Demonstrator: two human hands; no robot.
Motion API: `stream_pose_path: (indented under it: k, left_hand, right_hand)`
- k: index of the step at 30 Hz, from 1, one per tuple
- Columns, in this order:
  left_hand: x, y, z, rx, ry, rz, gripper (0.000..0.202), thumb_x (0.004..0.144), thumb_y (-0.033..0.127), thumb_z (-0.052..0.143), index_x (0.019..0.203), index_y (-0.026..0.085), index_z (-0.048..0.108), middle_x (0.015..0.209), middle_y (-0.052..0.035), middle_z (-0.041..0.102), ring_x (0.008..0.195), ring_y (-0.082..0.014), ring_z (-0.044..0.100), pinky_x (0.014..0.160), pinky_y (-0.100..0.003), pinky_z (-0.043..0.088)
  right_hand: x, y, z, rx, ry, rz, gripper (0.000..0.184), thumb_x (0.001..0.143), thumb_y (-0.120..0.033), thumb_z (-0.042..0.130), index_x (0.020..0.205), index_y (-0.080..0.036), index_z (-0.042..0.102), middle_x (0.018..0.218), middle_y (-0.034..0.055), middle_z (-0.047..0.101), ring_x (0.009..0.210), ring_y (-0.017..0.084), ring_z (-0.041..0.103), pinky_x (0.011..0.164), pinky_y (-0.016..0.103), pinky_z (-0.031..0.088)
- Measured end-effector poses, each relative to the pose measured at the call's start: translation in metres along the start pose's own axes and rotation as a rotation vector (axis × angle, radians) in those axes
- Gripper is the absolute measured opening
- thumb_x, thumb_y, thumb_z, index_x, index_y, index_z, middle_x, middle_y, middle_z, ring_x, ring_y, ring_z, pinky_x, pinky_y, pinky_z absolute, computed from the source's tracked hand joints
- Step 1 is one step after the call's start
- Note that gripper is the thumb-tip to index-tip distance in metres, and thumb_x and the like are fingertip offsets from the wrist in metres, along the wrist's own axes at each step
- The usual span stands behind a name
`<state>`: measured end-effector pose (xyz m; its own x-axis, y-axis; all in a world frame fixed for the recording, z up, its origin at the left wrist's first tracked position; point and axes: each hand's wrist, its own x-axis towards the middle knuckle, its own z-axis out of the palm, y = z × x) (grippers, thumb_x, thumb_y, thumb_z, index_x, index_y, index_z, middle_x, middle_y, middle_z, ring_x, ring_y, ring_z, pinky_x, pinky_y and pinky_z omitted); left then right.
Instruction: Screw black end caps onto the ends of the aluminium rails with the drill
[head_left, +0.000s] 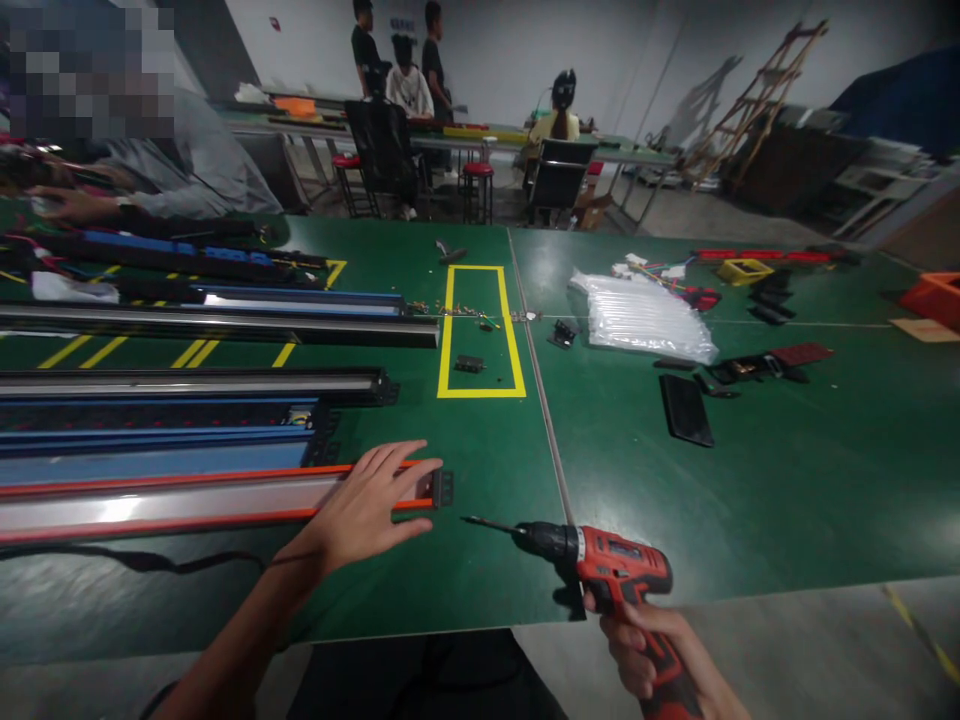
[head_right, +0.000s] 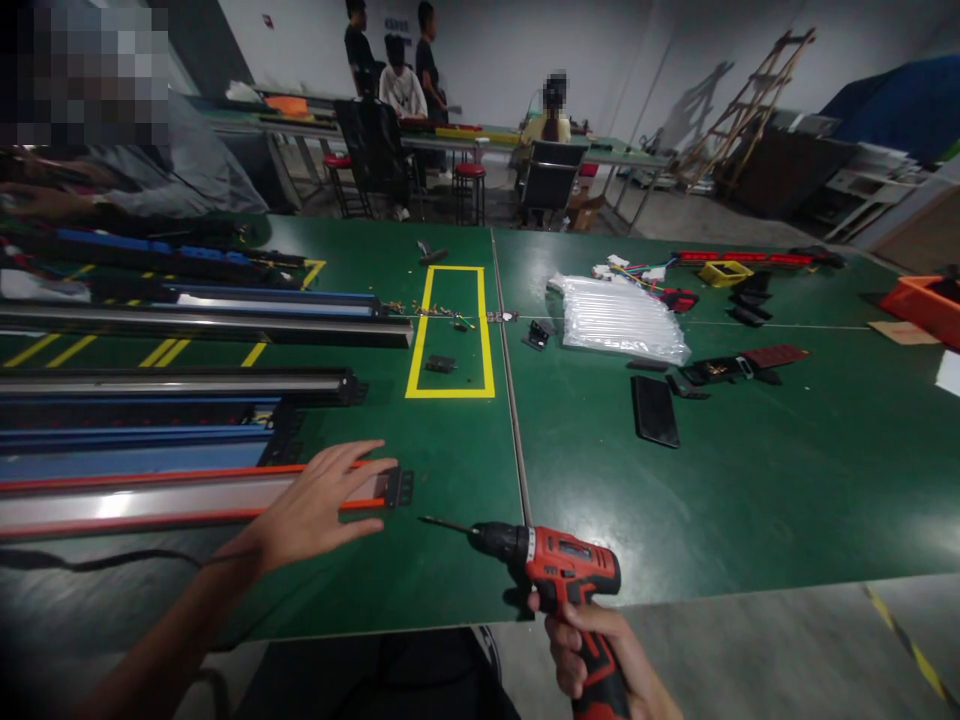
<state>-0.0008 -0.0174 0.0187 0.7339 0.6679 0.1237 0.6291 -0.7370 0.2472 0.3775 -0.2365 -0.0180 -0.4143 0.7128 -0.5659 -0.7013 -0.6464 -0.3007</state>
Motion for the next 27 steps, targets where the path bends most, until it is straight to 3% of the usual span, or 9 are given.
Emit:
stream_pose_path:
  k: [4,9,16,27]
  left_hand:
    - [0.011,-0.003,0.000,-0.013,-0.100,0.030,0.072,0.081,0.050,0.076,0.145,0.033,0.047,0.152,-0.0098,0.044,0.136,-0.0337,0.043,0.111,-0.051,0.037]
    - [0.018,-0.003,0.001,-0.049,-0.173,0.031,0.061,0.085,0.046,0.072,0.139,0.031,0.050,0.145,-0.0082,0.051,0.128,-0.0301,0.052,0.106,-0.045,0.041]
    - [0.022,-0.002,0.002,-0.076,-0.174,0.075,0.049,0.088,0.038,0.068,0.133,0.025,0.053,0.134,-0.0066,0.060,0.118,-0.0257,0.058,0.101,-0.039,0.042]
    - [0.023,0.001,0.000,-0.091,-0.136,0.079,0.046,0.087,0.037,0.066,0.129,0.023,0.054,0.131,-0.0066,0.062,0.114,-0.0250,0.060,0.095,-0.038,0.043]
  right_hand:
    - [0.006,-0.007,-0.003,-0.023,-0.076,0.023,0.034,0.078,-0.032,0.083,0.100,-0.013,0.066,0.061,-0.0083,0.046,0.044,0.004,0.042,0.043,0.017,0.043]
    - [0.012,-0.011,-0.007,-0.049,-0.122,0.036,0.031,0.075,-0.032,0.084,0.093,-0.015,0.064,0.058,-0.0091,0.044,0.042,0.003,0.038,0.045,0.017,0.042]
    - [0.012,-0.015,-0.002,0.022,-0.035,-0.002,0.029,0.078,-0.024,0.079,0.103,-0.013,0.068,0.062,-0.0079,0.046,0.043,0.004,0.034,0.045,0.018,0.044]
    - [0.026,-0.019,-0.002,0.019,-0.039,-0.073,0.023,0.076,-0.021,0.076,0.096,-0.013,0.069,0.058,-0.0088,0.040,0.041,0.002,0.024,0.042,0.017,0.043]
